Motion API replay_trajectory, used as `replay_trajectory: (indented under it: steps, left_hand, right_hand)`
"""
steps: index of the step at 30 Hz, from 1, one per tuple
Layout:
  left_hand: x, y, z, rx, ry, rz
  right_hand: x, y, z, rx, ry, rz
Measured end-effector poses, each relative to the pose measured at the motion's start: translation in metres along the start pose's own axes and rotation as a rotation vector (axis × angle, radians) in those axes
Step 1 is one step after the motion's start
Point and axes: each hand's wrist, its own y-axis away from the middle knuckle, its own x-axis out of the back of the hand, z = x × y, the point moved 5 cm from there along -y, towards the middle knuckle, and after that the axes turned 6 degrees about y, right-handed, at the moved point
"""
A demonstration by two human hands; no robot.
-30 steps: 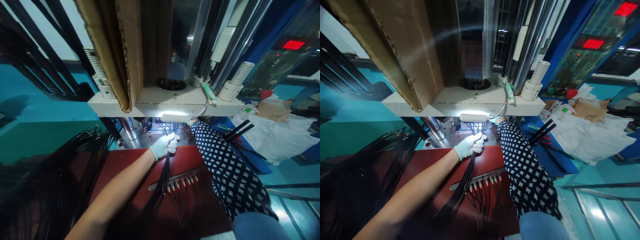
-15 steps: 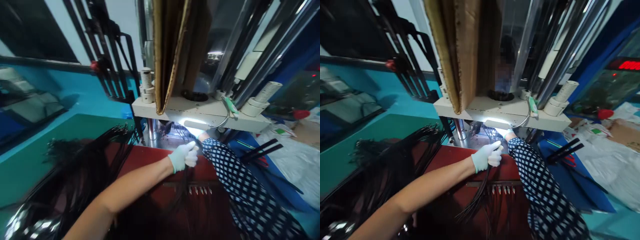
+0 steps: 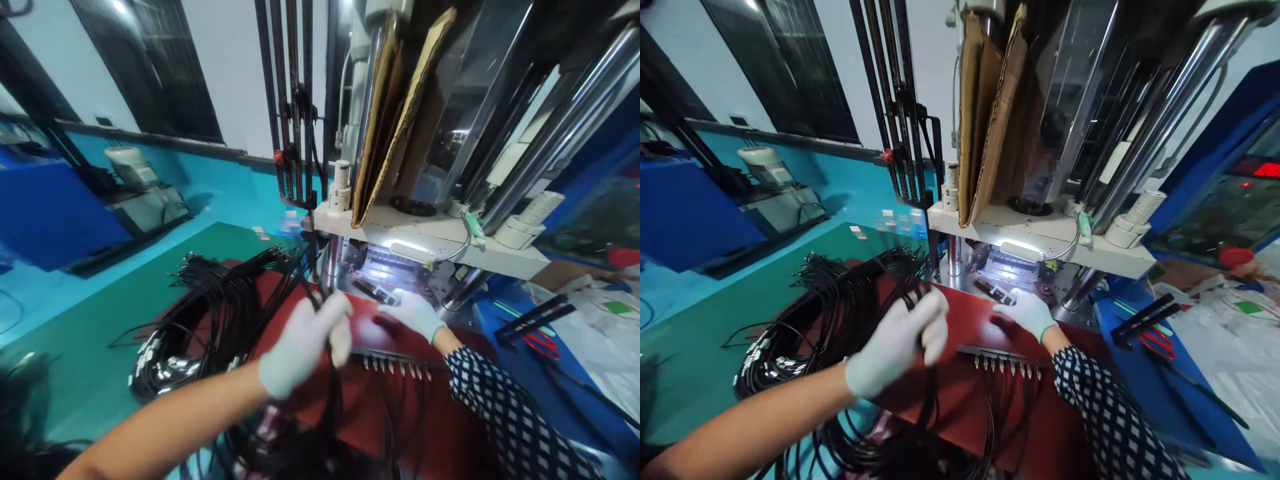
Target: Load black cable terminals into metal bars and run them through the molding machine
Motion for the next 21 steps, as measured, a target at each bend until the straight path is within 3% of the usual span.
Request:
replay_trajectory:
  steps: [2,3,5,7,10,13,15,17,21]
  left_hand:
    - [0.075,-0.033,0.027,-0.100,-0.490,0.406]
    - [0.102,-0.050,0.032,-0.070,-0.588,0.480]
    - [0.137,-0.081,0.027,0.018,-0.698,0.520]
    - [0.147,-0.104,0.010,0.111,-0.757,0.495]
    - [0.134,-0.123,-0.010,0.175,-0.748,0.472]
    - [0.121,-0.127,0.003,0.160,-0.631,0.512]
    - [0.121,-0.120,0.035,0.127,-0.526,0.557]
    - [0.129,-0.101,0.081,0.087,-0.427,0.593]
    - [0.161,-0.022,0.200,0.001,-0.311,0.640]
  right_hand:
    - [-0.006,0.013,-0.002,0.003,0.082,0.006]
    - [-0.009,0.018,-0.003,0.009,0.120,0.023]
    - [-0.013,0.023,-0.008,0.024,0.182,0.059]
    - [-0.015,0.022,-0.015,0.044,0.227,0.086]
    - [-0.016,0.019,-0.021,0.081,0.269,0.108]
    - [-0.017,0.018,-0.017,0.104,0.269,0.121]
    - [-0.019,0.016,-0.011,0.104,0.258,0.123]
    - [-0.022,0.013,-0.006,0.110,0.252,0.115]
    - [-0.026,0.008,-0.002,0.132,0.241,0.103]
